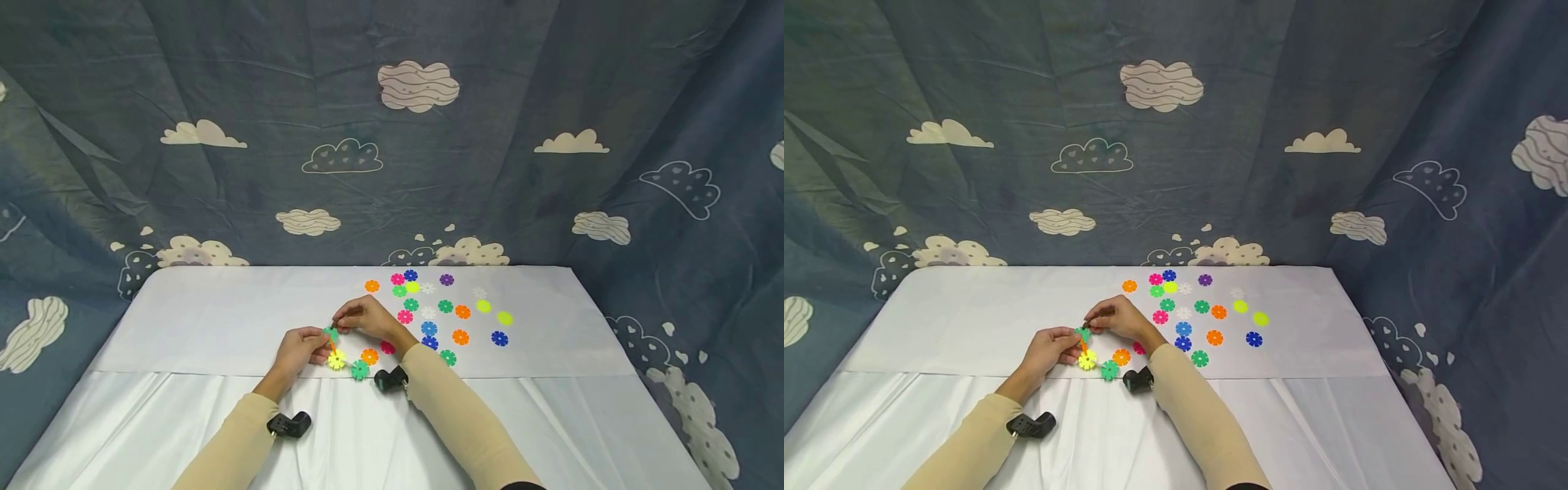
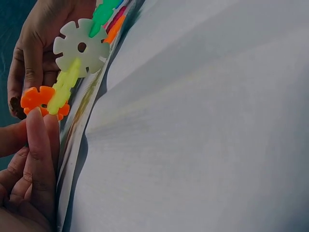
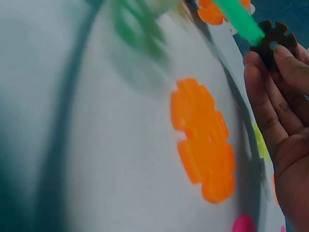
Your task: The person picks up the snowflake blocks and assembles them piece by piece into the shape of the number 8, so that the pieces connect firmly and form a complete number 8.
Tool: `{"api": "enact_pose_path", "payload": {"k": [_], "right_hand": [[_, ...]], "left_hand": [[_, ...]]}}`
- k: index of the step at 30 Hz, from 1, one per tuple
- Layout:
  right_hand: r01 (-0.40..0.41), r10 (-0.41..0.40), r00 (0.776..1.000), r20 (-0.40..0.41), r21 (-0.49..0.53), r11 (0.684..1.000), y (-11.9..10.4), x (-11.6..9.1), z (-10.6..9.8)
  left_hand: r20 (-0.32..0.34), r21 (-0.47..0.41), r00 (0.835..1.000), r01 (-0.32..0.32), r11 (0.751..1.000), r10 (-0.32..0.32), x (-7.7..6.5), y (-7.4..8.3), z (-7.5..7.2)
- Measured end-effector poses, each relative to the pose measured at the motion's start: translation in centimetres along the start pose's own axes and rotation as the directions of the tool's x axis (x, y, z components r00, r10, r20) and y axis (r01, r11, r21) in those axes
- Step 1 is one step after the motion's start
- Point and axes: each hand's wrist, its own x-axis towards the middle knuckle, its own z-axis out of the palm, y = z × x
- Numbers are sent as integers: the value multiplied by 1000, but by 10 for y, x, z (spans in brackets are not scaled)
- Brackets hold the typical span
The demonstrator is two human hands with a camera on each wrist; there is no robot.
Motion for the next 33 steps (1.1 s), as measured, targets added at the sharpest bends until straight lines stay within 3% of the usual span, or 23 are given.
{"api": "enact_pose_path", "payload": {"k": [4, 12, 15, 24, 29, 33], "right_hand": [[-35, 34, 998, -47, -1, 999, 3, 0, 3], [-100, 104, 993, -59, 63, 993, -2, -2, 9], [-91, 97, 990, -99, 65, 994, -1, -2, 12], [-60, 102, 974, -202, 203, 977, 4, -2, 20], [-10, 49, 975, -217, 178, 984, 2, -4, 23], [-27, 65, 974, -218, 172, 985, 2, -6, 23]], "left_hand": [[-3, -6, 1000, -6, 1000, 6, 0, 0, 0], [-2, -15, 1000, 1, 1000, -1, 0, 0, 2], [-2, -16, 1000, -6, 1000, 6, 0, 0, 2], [-15, -37, 1000, -28, 999, 27, -4, 1, 5], [-30, -10, 999, -40, 999, 39, -5, 1, 6], [-16, 4, 999, -34, 999, 34, -4, 0, 6]]}}
